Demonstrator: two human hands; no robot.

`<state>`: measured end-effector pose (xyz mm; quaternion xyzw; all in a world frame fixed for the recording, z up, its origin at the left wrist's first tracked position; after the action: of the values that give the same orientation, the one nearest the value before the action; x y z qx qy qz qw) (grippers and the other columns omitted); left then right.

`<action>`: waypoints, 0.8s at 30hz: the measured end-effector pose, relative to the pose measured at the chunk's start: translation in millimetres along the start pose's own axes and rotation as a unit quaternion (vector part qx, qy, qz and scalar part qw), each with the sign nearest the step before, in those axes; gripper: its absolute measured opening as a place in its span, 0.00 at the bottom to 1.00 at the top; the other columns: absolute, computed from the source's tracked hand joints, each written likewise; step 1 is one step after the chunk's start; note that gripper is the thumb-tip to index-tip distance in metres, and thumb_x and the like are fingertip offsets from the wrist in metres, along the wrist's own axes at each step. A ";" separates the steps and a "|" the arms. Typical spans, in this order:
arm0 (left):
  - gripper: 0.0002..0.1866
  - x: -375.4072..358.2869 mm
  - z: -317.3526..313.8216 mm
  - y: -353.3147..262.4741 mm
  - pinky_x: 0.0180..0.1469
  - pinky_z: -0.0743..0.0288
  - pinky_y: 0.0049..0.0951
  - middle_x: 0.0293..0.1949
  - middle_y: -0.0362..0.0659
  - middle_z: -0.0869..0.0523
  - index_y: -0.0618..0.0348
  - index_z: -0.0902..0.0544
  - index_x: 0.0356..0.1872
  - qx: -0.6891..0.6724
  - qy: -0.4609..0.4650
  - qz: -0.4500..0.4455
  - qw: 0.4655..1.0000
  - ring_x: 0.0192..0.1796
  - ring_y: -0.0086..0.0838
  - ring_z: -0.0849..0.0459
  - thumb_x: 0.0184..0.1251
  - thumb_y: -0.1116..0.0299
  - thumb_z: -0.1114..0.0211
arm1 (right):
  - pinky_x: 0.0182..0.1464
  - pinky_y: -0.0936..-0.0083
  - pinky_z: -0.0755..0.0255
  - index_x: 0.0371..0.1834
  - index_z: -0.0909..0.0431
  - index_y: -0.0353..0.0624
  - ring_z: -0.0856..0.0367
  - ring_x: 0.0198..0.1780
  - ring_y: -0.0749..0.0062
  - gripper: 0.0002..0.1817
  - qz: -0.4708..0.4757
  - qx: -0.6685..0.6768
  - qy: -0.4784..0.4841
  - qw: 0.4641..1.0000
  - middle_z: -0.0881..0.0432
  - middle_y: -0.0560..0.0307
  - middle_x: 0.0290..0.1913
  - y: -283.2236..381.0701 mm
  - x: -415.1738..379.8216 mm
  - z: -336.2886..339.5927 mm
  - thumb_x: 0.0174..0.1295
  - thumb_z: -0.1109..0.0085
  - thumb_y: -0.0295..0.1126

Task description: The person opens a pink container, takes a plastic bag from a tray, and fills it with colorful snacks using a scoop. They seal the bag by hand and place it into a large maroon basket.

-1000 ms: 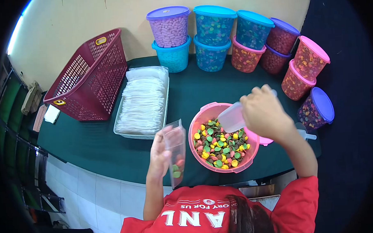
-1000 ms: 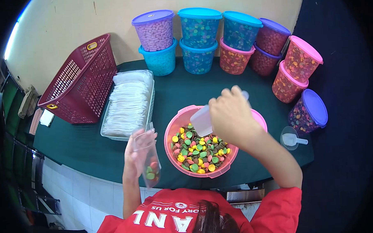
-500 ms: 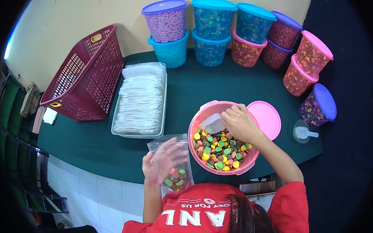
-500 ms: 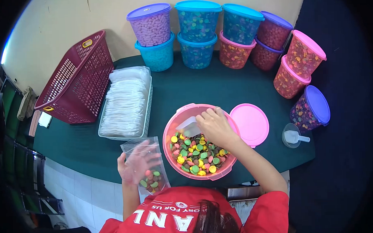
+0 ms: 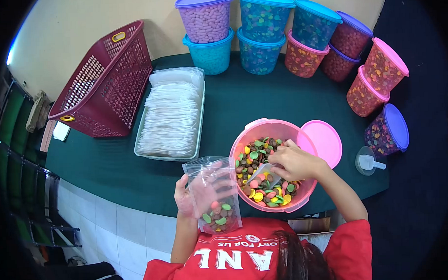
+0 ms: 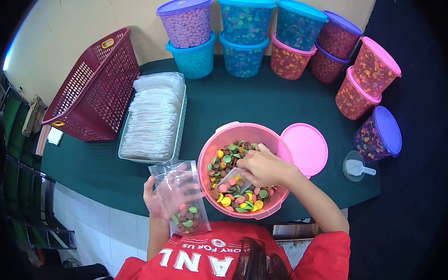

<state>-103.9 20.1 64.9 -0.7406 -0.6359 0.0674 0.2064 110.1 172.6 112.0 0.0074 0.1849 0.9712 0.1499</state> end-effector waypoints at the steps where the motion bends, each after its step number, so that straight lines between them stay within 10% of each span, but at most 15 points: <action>1: 0.42 0.4 0.1 -1.0 0.62 0.49 0.55 0.62 0.59 0.41 0.68 0.48 0.64 -0.004 0.003 -0.003 1.000 0.59 0.52 0.34 0.57 0.42 0.56 | 0.43 0.64 0.43 0.25 0.28 0.42 0.28 0.31 0.61 0.07 -0.034 0.011 0.054 0.998 0.26 0.53 0.23 -1.7 0.9 -0.8 0.54 0.50 0.33; 6: 0.42 5.9 -2.1 -6.2 0.61 0.49 0.58 0.60 0.58 0.37 0.67 0.49 0.64 0.005 0.013 -0.029 0.999 0.57 0.52 0.32 0.58 0.41 0.57 | 0.43 0.57 0.41 0.26 0.28 0.38 0.26 0.30 0.52 0.13 -0.099 0.093 0.109 0.985 0.24 0.47 0.25 -20.1 5.5 -11.9 0.57 0.56 0.36; 13: 0.41 19.8 -11.0 -29.5 0.63 0.46 0.50 0.60 0.59 0.37 0.68 0.48 0.63 -0.036 0.019 -0.059 0.997 0.59 0.53 0.34 0.59 0.43 0.57 | 0.36 0.71 0.32 0.31 0.27 0.34 0.26 0.30 0.68 0.16 -0.148 0.269 0.040 0.951 0.25 0.50 0.25 -29.2 1.7 22.0 0.62 0.57 0.37; 19: 0.36 8.5 -59.6 -49.3 0.60 0.39 0.46 0.60 0.58 0.37 0.64 0.46 0.63 0.278 -0.072 -0.092 0.954 0.62 0.50 0.36 0.63 0.46 0.56 | 0.36 0.72 0.32 0.31 0.25 0.34 0.25 0.30 0.71 0.18 -0.145 0.271 -0.006 0.952 0.23 0.53 0.27 -25.2 -12.1 72.9 0.63 0.57 0.39; 24: 0.37 29.6 -74.7 -20.6 0.53 0.30 0.31 0.60 0.55 0.35 0.67 0.44 0.62 0.566 -0.077 -0.136 0.809 0.62 0.37 0.35 0.52 0.73 0.35 | 0.35 0.68 0.32 0.27 0.24 0.33 0.24 0.29 0.62 0.18 -0.182 0.152 -0.070 0.969 0.21 0.47 0.26 -2.0 -13.0 120.3 0.60 0.59 0.37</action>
<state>-90.3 34.5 145.4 -0.3910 -0.5933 0.4436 0.5462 131.5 213.5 223.9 0.0640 0.3181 0.8851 0.3338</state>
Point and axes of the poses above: each hand's wrist, its own x-axis towards the middle knuckle, its own z-axis out of the back of the hand, y = z × x, the point moved 1 cm from there along x, towards the middle knuckle
